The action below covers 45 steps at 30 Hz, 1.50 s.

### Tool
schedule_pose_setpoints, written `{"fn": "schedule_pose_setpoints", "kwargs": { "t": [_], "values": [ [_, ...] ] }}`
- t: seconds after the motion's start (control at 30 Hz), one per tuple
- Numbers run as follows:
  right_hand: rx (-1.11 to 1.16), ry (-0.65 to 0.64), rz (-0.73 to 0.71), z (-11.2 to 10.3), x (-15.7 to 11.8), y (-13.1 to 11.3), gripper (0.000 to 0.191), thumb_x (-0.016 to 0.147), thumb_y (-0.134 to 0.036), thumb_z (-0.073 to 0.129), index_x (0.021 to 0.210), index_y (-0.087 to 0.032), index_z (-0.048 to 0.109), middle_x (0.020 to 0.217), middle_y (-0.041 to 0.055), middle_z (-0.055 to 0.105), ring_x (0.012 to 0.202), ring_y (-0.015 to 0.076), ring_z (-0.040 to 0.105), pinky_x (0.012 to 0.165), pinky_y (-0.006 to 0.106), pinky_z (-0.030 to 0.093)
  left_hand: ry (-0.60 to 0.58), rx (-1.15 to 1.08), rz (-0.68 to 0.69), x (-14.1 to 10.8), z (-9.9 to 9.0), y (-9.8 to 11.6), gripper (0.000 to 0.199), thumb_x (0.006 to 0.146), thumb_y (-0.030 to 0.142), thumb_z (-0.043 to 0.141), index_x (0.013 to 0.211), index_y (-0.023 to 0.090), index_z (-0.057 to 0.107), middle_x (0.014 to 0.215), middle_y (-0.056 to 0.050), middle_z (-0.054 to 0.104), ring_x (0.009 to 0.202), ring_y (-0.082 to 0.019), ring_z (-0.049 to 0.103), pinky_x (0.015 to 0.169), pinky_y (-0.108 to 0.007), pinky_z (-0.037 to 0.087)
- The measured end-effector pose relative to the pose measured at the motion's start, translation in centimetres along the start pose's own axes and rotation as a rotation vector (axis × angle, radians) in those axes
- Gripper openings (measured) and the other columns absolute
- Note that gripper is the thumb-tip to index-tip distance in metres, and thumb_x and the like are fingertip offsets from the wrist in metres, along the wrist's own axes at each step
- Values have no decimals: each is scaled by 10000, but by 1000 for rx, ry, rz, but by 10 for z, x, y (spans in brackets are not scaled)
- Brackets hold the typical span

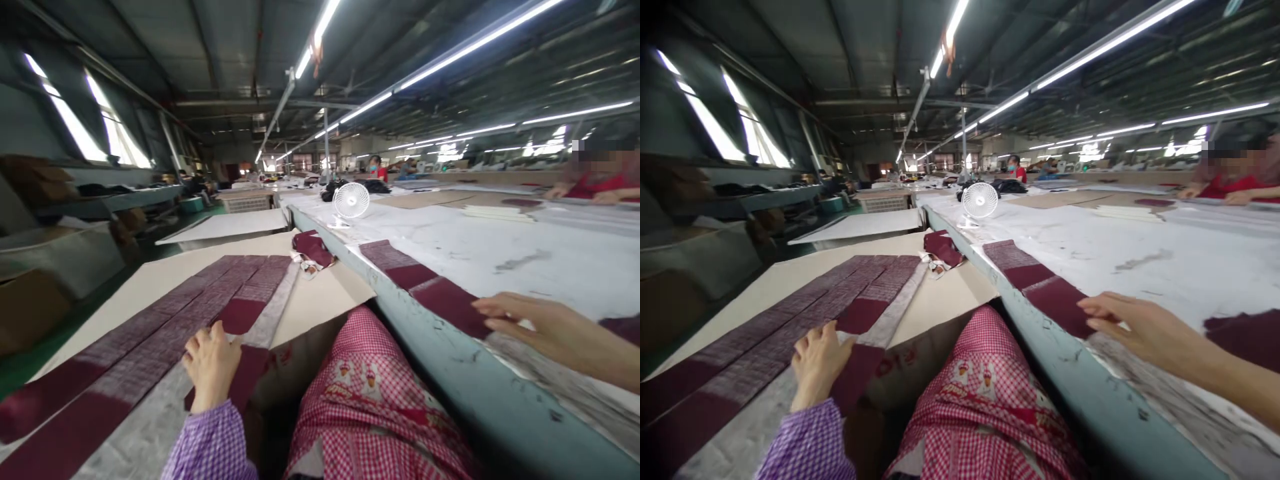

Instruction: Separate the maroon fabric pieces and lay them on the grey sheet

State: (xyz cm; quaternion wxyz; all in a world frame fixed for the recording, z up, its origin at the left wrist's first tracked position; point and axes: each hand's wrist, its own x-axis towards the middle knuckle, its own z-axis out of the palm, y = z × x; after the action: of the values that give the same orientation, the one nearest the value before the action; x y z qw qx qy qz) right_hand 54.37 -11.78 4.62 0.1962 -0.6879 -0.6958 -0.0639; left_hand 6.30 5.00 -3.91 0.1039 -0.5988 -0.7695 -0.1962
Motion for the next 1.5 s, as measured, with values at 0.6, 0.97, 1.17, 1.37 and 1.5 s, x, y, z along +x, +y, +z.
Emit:
{"fn": "schedule_pose_setpoints", "kwargs": {
  "t": [0.6,0.97,1.17,1.37,1.5],
  "values": [
    [133,-148,115,18,20,-30,324,856,-437,373,760,-198,569,778,53,651,713,217,583,663,334,421,-345,-955,1045,-64,-31,221,277,838,154,510,1104,156,586,1198,-103,575,1159,-227,482,1039,-381,376],
    [100,-191,-122,-14,-10,-84,302,920,-358,345,804,-209,580,854,61,614,773,185,562,738,329,436,-964,-1381,638,-86,-44,267,623,721,244,676,1253,118,376,1078,-113,553,780,-132,565,628,-245,490],
    [263,-43,-23,-30,-16,-70,377,863,-487,483,1099,-221,611,1177,94,589,1085,249,527,959,401,406,-1080,-1561,854,-100,-43,261,564,663,-9,515,1193,179,480,961,-22,533,692,-65,489,601,-188,418],
    [656,-64,371,-41,-19,-46,627,889,-637,246,1305,-226,474,1366,105,472,1212,281,467,979,428,415,-1060,-1527,1136,-98,-73,246,642,690,-5,476,1286,234,469,1035,-43,542,760,-87,498,658,-209,439],
    [758,-229,331,-41,-22,-45,641,850,-618,414,1362,-233,411,1371,118,458,1157,273,508,943,421,439,-1001,-1435,1239,-93,-82,243,609,733,38,506,1300,259,481,1067,-55,551,808,-117,512,698,-243,464]
  ]
}}
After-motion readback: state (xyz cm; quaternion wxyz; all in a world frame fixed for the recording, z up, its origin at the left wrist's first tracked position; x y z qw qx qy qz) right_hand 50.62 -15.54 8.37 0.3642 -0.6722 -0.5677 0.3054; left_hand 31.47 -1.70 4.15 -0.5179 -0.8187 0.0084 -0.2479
